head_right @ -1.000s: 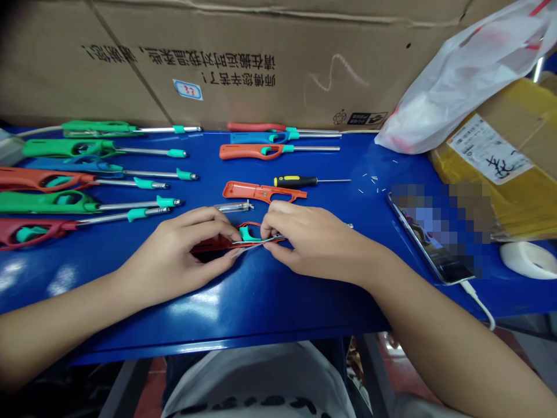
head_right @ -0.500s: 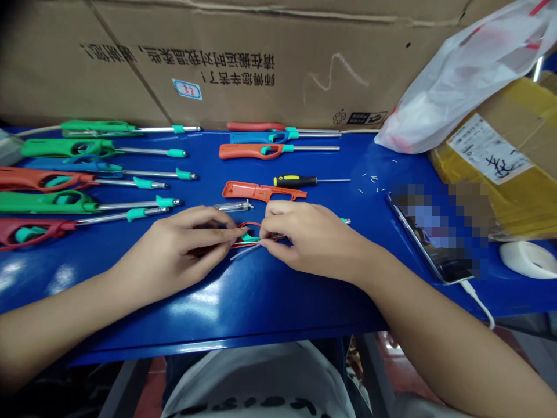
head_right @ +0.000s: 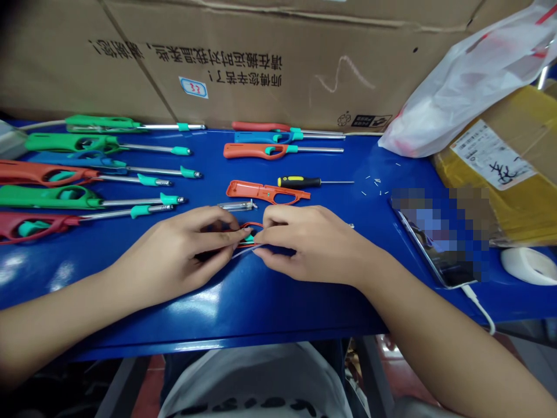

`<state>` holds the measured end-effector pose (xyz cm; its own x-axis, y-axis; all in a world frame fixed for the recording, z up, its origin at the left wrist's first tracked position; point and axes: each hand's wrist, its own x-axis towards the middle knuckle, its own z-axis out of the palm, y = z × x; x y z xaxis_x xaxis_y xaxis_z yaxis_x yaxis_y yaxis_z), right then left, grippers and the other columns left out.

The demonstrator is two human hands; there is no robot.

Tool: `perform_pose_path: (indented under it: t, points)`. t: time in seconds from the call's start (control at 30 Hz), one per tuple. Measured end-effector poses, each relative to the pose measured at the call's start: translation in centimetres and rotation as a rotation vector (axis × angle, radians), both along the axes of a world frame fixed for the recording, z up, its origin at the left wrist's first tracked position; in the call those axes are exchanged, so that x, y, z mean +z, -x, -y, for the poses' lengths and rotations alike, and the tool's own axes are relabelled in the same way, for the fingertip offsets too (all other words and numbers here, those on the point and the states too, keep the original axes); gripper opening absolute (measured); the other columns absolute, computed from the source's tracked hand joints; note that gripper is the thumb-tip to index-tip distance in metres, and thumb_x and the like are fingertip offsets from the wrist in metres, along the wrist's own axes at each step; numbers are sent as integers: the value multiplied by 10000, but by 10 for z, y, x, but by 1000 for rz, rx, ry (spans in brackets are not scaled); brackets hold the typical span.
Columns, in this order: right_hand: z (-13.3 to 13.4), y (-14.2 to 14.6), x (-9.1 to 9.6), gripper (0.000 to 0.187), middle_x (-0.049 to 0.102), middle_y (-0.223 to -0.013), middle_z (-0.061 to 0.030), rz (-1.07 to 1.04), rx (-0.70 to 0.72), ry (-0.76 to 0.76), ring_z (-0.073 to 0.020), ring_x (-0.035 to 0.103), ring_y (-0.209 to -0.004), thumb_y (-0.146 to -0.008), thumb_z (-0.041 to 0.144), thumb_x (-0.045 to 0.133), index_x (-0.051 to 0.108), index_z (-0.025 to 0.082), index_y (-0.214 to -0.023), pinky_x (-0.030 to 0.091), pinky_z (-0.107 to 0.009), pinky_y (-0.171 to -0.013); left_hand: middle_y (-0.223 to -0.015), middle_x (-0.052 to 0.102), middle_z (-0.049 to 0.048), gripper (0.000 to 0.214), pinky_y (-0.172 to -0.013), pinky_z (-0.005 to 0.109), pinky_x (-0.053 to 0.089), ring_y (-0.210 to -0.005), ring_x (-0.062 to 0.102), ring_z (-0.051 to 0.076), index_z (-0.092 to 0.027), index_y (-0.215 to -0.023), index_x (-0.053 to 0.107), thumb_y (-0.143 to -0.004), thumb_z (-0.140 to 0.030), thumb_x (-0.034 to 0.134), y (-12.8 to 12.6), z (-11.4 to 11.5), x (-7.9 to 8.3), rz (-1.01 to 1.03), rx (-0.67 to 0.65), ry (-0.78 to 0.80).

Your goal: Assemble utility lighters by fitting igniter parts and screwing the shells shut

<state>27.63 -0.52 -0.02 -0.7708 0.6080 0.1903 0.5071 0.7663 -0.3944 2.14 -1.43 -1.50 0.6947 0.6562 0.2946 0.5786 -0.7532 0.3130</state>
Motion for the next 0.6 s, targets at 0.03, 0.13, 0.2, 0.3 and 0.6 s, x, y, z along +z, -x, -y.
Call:
perform_pose_path:
  t: [0.03,0.13,0.2,0.3,0.6]
  points:
    - [0,0,0,208,691,-971,-48,14,11,10,-149,650,-816,-986,288,578,767,205,-1019,475,-273,-703,-1079,696,84,283,-774,322,587,-921,703,198,-205,-1106,789,-996,-220,528,0,0,0,7,5,4]
    - [1,-1,0,248,683,-927,-40,62,40,33,-144,640,-785,-1007,332,558,769,212,-1058,462,-271,-679,-1083,698,82,268,-770,311,588,-906,706,191,-211,-1086,793,-994,-234,542,0,0,-1,19,11,11]
    - [1,0,0,252,677,-908,-34,71,49,53,-143,638,-783,-1007,341,562,769,212,-1072,458,-272,-677,-1087,698,84,266,-774,318,591,-913,709,198,-207,-1081,796,-995,-237,546,0,0,-1,17,10,14]
    - [0,2,-1,223,682,-926,-34,46,24,57,-147,645,-814,-1000,294,567,767,210,-1052,465,-276,-710,-1086,697,87,274,-794,333,594,-929,709,207,-202,-1079,800,-1002,-242,540,0,0,-1,13,13,21]
    - [-7,12,-15,147,662,-916,-35,-141,-153,137,-141,628,-818,-972,203,622,761,186,-927,452,-276,-721,-1049,683,82,277,-758,315,583,-899,692,191,-200,-1124,784,-981,-213,548,-1,1,-2,58,22,31]
